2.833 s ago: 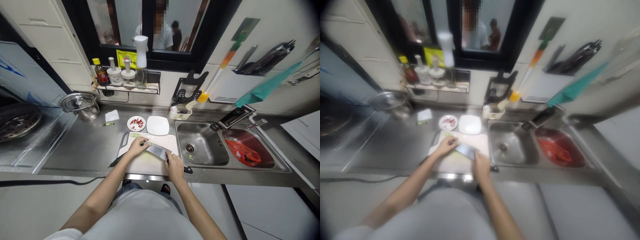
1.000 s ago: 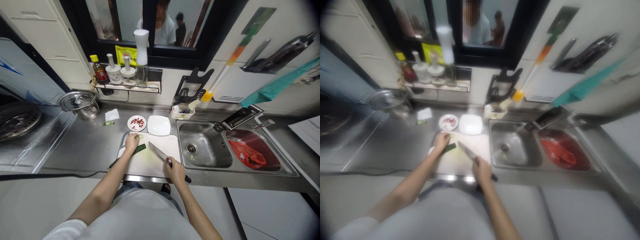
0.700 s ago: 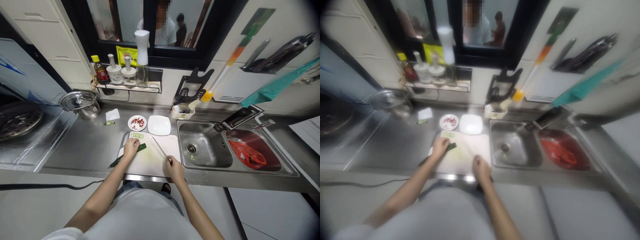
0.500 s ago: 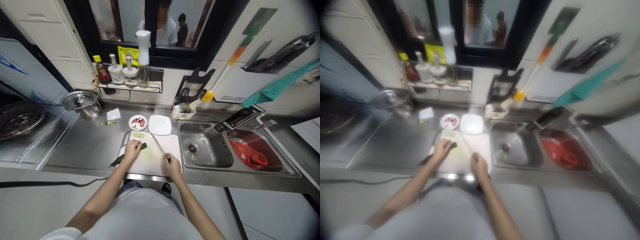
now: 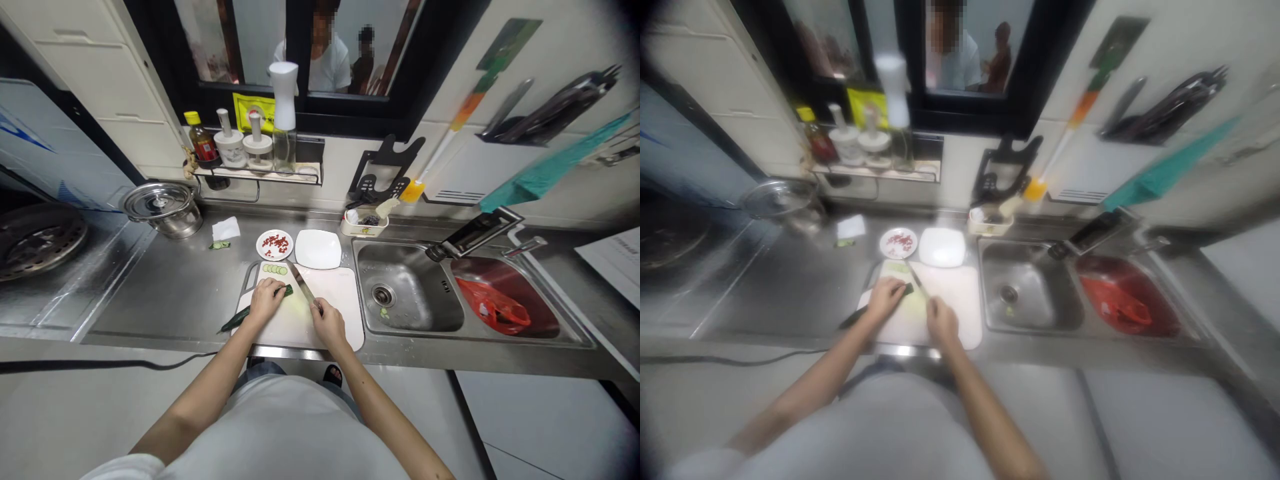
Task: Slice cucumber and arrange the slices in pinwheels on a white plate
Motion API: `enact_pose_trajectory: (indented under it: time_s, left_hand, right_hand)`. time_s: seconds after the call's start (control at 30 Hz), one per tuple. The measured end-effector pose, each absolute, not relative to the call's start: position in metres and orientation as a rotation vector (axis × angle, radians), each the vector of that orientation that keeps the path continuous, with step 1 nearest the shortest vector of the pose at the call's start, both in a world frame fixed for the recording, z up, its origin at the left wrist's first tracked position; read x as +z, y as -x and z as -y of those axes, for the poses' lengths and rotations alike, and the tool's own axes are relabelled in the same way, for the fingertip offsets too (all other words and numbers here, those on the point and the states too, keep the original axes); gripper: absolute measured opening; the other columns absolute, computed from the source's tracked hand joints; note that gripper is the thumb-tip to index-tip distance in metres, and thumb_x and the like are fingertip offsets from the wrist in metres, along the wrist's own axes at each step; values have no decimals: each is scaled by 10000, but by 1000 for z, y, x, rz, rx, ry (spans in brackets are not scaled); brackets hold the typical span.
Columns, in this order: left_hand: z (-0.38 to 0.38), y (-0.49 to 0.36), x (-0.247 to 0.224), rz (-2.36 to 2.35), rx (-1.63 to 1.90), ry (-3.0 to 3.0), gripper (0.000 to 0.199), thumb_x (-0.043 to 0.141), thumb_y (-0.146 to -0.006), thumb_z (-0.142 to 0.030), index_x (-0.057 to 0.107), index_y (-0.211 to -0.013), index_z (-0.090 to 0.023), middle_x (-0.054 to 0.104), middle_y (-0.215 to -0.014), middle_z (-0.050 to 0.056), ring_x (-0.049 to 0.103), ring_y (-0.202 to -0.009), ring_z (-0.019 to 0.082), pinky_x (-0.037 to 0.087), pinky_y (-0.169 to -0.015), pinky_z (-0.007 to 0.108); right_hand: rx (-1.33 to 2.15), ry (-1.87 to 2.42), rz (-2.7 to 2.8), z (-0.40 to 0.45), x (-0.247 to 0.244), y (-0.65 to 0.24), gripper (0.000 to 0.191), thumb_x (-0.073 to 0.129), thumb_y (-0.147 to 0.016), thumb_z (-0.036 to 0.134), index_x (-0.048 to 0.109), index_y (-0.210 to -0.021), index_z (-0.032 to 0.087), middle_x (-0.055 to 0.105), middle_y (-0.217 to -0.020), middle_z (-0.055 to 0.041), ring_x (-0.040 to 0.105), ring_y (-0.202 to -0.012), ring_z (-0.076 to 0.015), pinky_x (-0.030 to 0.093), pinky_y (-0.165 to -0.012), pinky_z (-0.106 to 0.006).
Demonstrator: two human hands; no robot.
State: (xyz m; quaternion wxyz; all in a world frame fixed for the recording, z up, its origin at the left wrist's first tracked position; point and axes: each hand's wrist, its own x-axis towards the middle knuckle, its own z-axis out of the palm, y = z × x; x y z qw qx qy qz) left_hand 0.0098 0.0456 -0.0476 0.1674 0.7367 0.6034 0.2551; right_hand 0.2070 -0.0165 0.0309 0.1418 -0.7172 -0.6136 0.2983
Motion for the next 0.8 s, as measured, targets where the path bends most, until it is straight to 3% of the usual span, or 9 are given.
enact_pose_trajectory:
  time_s: [0.8]
  left_hand:
    - [-44, -15, -46, -1600, 668, -2147, 264, 494, -939, -353, 720, -1031, -253, 666, -953, 52, 572, -952, 186, 435, -866, 309]
  right_hand:
    - [802, 2180, 2137, 6, 26, -196, 370, 287, -1007, 360, 610, -1071, 190, 712, -988, -95, 651, -915, -192, 376, -715, -253]
